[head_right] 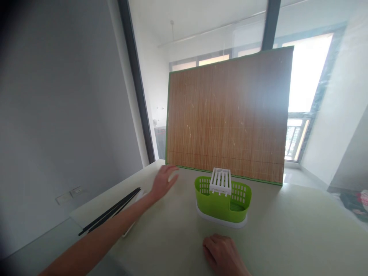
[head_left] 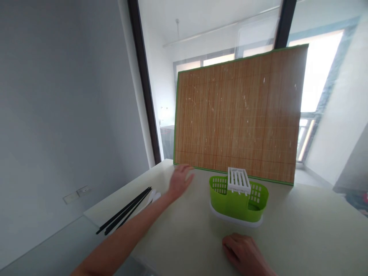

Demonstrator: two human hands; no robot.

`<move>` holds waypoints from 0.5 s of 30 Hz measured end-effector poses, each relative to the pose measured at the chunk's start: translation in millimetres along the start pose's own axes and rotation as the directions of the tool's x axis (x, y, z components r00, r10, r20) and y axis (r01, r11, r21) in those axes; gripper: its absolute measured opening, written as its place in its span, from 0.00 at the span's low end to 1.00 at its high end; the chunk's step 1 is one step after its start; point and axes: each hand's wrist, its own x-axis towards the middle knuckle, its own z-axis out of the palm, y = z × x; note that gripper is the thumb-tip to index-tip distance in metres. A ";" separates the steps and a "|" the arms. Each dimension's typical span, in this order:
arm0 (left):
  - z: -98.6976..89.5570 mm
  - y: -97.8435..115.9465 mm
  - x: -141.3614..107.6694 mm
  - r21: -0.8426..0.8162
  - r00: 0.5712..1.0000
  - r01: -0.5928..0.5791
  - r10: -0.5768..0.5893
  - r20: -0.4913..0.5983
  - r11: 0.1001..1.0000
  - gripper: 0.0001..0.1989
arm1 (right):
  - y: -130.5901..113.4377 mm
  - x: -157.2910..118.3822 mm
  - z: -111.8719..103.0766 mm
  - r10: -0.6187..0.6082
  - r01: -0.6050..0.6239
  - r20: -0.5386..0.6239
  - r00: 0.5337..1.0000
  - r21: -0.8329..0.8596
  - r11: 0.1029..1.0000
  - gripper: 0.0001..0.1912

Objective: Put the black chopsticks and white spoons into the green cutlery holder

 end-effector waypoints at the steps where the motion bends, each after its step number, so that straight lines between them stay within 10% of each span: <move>1: -1.9 38.4 3.1 -0.042 0.975 -0.221 0.219 -0.047 0.974 0.16 | 0.5 0.0 0.7 0.005 -0.005 0.000 1.000 0.005 1.000 0.08; 5: 2.1 169.5 -2.1 0.049 0.639 -0.761 0.761 -0.116 0.647 0.17 | 5.3 -1.8 8.2 0.026 -0.027 -0.071 0.997 -0.013 1.000 0.09; 11: 57.3 228.5 4.6 0.283 0.758 -0.618 0.651 -0.030 0.733 0.17 | 10.4 -1.1 19.2 0.040 -0.041 -0.086 0.996 -0.014 0.999 0.09; 15: 88.3 223.7 4.8 0.218 0.730 -0.680 0.675 0.107 0.700 0.09 | 7.6 1.7 17.6 0.044 -0.045 -0.069 0.997 -0.020 0.999 0.09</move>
